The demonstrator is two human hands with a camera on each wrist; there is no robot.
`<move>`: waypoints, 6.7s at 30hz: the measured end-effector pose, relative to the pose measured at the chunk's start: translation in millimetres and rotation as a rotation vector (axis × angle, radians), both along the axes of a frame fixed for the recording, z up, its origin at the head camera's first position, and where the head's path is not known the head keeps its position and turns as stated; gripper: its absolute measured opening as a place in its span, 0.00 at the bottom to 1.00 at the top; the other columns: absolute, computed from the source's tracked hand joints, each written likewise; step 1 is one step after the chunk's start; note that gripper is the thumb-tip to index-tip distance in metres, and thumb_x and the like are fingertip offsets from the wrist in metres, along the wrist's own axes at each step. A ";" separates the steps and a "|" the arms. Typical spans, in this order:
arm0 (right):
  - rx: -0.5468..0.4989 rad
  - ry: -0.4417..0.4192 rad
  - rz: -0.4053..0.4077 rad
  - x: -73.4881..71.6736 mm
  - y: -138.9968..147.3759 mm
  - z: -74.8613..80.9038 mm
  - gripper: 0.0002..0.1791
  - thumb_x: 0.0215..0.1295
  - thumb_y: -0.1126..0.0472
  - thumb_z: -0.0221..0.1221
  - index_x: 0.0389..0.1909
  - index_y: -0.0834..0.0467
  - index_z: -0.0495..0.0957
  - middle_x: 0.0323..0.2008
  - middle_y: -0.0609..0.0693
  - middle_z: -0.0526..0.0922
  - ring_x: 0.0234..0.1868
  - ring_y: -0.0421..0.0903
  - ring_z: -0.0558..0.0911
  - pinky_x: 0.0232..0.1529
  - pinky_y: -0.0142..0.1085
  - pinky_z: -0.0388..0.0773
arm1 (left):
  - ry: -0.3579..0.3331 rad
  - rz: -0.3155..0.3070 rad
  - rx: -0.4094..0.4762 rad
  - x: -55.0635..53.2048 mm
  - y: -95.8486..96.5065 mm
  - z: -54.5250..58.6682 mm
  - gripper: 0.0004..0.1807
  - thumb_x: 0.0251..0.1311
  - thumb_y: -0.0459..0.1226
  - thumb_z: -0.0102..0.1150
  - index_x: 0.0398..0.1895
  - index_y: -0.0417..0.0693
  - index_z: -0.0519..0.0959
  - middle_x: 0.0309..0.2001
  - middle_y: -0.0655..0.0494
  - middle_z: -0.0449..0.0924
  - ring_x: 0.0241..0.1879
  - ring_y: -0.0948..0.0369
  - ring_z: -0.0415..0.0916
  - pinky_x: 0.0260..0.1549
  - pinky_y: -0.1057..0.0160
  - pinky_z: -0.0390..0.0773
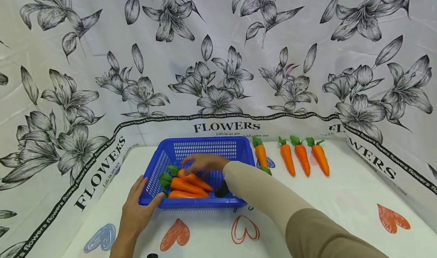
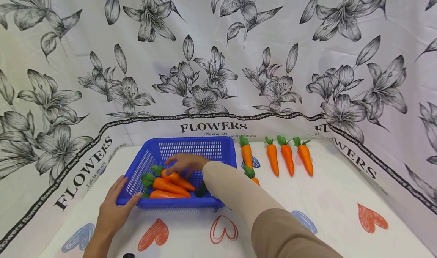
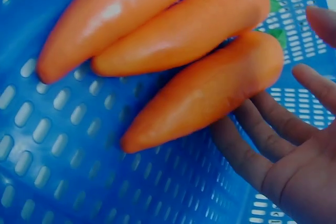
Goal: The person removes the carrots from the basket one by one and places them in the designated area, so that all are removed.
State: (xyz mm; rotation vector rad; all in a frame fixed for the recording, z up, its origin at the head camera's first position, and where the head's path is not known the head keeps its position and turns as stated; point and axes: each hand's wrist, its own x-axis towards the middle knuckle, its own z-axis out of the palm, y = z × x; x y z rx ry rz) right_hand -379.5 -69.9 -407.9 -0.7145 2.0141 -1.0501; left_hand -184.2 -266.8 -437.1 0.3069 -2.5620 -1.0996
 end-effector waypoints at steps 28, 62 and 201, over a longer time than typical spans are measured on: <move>0.082 -0.053 -0.020 2.2 1.5 1.5 0.24 0.57 0.65 0.67 0.56 0.47 0.78 0.44 0.54 0.78 0.41 0.54 0.81 0.39 0.52 0.81 | -0.003 0.008 -0.007 0.1 -1.3 0.9 0.47 0.56 0.57 0.64 0.75 0.50 0.56 0.76 0.55 0.46 0.72 0.44 0.46 0.63 0.35 0.52; -0.257 0.073 -0.089 14.6 20.4 49.1 0.26 0.61 0.64 0.64 0.61 0.46 0.75 0.48 0.55 0.78 0.43 0.54 0.81 0.36 0.47 0.83 | 0.051 -0.023 0.001 0.7 -1.4 -3.7 0.45 0.57 0.54 0.64 0.74 0.48 0.58 0.75 0.52 0.48 0.71 0.43 0.47 0.62 0.34 0.52; -0.650 0.303 -0.632 138.7 276.0 92.9 0.29 0.65 0.64 0.62 0.66 0.60 0.67 0.47 0.64 0.75 0.41 0.55 0.81 0.34 0.49 0.83 | 0.033 -0.047 -0.037 -1.7 -8.2 0.3 0.46 0.61 0.56 0.59 0.76 0.49 0.53 0.76 0.51 0.43 0.71 0.39 0.44 0.58 0.30 0.53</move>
